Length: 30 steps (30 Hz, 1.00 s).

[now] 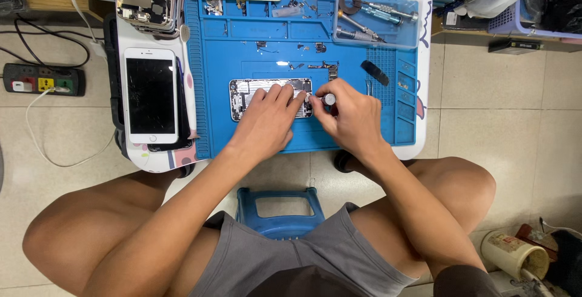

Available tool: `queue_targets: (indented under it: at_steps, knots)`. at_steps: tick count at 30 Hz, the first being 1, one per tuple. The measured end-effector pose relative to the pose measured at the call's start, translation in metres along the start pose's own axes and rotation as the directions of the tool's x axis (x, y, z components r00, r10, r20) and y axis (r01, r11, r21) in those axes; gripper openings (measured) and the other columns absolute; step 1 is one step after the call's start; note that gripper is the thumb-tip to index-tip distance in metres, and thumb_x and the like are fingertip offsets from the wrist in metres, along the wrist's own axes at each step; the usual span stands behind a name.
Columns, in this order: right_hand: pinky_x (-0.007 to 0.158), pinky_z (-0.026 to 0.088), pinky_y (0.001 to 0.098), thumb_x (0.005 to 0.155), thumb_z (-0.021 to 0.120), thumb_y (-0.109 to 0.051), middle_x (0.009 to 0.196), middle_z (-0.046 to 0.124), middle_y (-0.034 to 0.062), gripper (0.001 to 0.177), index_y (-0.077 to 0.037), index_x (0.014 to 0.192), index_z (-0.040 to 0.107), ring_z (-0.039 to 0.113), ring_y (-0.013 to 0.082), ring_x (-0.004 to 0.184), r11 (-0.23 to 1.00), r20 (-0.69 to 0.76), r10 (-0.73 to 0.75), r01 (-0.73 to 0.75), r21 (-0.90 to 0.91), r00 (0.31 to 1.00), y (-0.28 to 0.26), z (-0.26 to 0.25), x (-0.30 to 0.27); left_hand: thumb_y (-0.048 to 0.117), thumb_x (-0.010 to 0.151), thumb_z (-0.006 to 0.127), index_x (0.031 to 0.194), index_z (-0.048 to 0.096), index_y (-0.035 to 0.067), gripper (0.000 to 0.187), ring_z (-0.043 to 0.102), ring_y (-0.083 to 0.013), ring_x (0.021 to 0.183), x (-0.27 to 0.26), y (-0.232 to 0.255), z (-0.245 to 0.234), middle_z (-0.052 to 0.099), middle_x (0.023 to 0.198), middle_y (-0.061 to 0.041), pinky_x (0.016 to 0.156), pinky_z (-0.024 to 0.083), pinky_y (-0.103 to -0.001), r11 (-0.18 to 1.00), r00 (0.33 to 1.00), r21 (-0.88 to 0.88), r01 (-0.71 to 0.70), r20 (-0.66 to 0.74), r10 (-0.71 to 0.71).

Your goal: The person uses tweezers and a screwdriver to remove and reposition small components on a disassembled smartphone chassis. They repeatedly pick up and place tiny parts on a blue work mat while handling the phone frame.

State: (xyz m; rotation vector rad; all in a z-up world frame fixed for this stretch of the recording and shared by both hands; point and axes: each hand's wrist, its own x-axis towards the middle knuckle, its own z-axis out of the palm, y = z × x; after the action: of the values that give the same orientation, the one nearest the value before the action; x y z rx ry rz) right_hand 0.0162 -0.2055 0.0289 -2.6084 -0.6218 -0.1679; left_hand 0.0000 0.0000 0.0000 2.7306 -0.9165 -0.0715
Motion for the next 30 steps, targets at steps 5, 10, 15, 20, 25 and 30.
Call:
queue_targets:
  at_steps: [5,10,15,20,25,30]
  knots:
    - [0.05,0.053,0.031,0.105,0.066,-0.031,0.075,0.071,-0.001,0.014,-0.021,0.112,0.059,0.067,0.0195,0.051,0.97,0.047,-0.084,0.093,-0.223,0.995,-0.007,-0.01,0.006,0.018,0.076,0.074,0.142,0.064,0.004,0.068,0.05,-0.0237,0.097,0.0,0.002,0.003,0.054,0.109,-0.009,0.08,0.043,-0.039,1.0,1.0,0.014,0.005,-0.015,-0.005]
    - [0.047,0.049,0.0238,0.11,0.056,-0.033,0.068,0.067,-0.0045,0.018,-0.02,0.099,0.061,0.064,0.014,0.048,0.943,0.059,-0.126,0.138,-0.303,0.99,-0.008,-0.011,0.008,0.016,0.077,0.074,0.142,0.064,0.003,0.067,0.05,-0.0232,0.097,0.0,0.001,0.001,0.054,0.109,-0.009,0.08,0.043,-0.038,1.0,1.0,-0.004,0.008,-0.012,-0.008]
    - [0.048,0.05,0.0267,0.109,0.062,-0.022,0.069,0.065,0.0004,0.009,-0.013,0.106,0.066,0.067,0.0175,0.056,0.972,0.109,-0.108,0.128,-0.198,0.988,-0.008,-0.018,0.014,0.015,0.077,0.073,0.143,0.064,0.004,0.067,0.05,-0.0226,0.097,0.0,0.002,-0.004,0.055,0.11,-0.01,0.079,0.043,-0.037,1.0,1.0,0.002,0.012,0.013,-0.012]
    - [0.052,0.051,0.0272,0.108,0.059,-0.012,0.073,0.065,0.0035,0.01,-0.009,0.11,0.068,0.067,0.0186,0.06,0.985,0.148,-0.12,0.136,-0.106,0.982,-0.02,-0.031,0.02,0.013,0.077,0.072,0.143,0.064,0.004,0.067,0.05,-0.0223,0.095,0.0,0.003,-0.005,0.056,0.109,-0.01,0.079,0.043,-0.037,1.0,1.0,-0.005,0.013,0.025,-0.013]
    - [0.054,0.052,0.0288,0.107,0.058,-0.008,0.078,0.063,0.0044,0.014,-0.007,0.117,0.068,0.066,0.02,0.068,0.979,0.209,-0.156,0.179,-0.097,0.965,-0.022,-0.034,0.021,0.013,0.077,0.073,0.143,0.065,0.004,0.067,0.049,-0.0214,0.095,-0.001,0.002,-0.004,0.056,0.109,-0.01,0.079,0.044,-0.036,1.0,0.999,-0.008,0.019,0.033,-0.019]
    - [0.058,0.052,0.033,0.103,0.06,-0.005,0.082,0.062,0.0048,0.015,-0.007,0.117,0.066,0.065,0.0238,0.075,0.975,0.25,-0.188,0.211,-0.068,0.95,-0.018,-0.04,0.02,0.013,0.078,0.072,0.142,0.065,0.004,0.066,0.05,-0.0221,0.095,-0.002,0.003,-0.006,0.056,0.109,-0.01,0.079,0.044,-0.037,1.0,1.0,-0.005,0.017,0.014,-0.017]
